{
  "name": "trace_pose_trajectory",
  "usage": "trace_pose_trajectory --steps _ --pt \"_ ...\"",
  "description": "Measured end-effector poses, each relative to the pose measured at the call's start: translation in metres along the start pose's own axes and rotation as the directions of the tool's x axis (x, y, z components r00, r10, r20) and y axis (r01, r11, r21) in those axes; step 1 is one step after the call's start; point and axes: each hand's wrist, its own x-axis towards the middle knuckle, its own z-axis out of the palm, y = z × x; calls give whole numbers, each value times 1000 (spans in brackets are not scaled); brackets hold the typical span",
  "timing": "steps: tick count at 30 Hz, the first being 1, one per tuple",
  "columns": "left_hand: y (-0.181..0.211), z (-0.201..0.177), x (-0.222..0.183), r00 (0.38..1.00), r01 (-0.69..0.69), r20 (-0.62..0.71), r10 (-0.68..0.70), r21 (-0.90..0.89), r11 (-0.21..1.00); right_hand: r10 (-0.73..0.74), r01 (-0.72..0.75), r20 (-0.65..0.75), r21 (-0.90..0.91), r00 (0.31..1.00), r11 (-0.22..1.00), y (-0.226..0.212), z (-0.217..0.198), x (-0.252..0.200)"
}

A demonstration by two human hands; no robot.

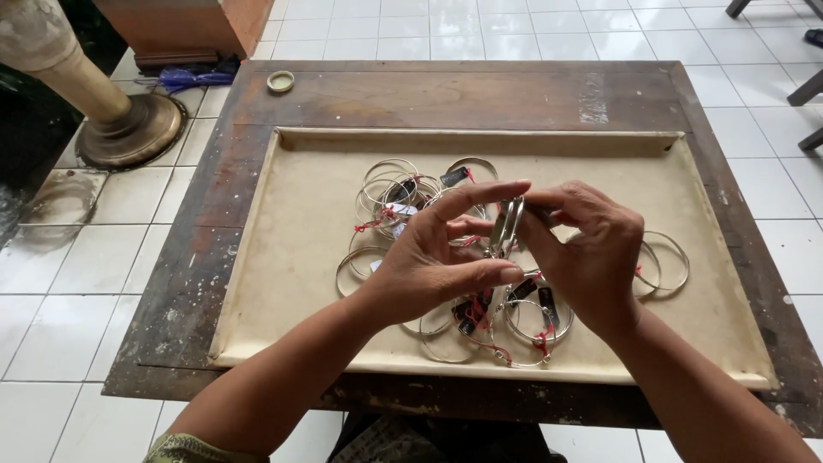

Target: A person is polishing a silver-colored bracelet using a small green polishing cloth over a tray of other bracelets.

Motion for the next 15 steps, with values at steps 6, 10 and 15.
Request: trace_pose_trajectory --steps 6,10,15 --pt "-1 2 -1 996 91 -18 -91 -17 996 -403 387 -131 -136 906 912 15 1 -5" --pt "-24 2 -5 986 164 69 -151 -265 950 -656 638 10 -243 755 731 9 -12 -11" --pt "-28 2 -6 972 234 70 -224 -323 917 -539 533 -35 -108 842 839 1 -17 -8"
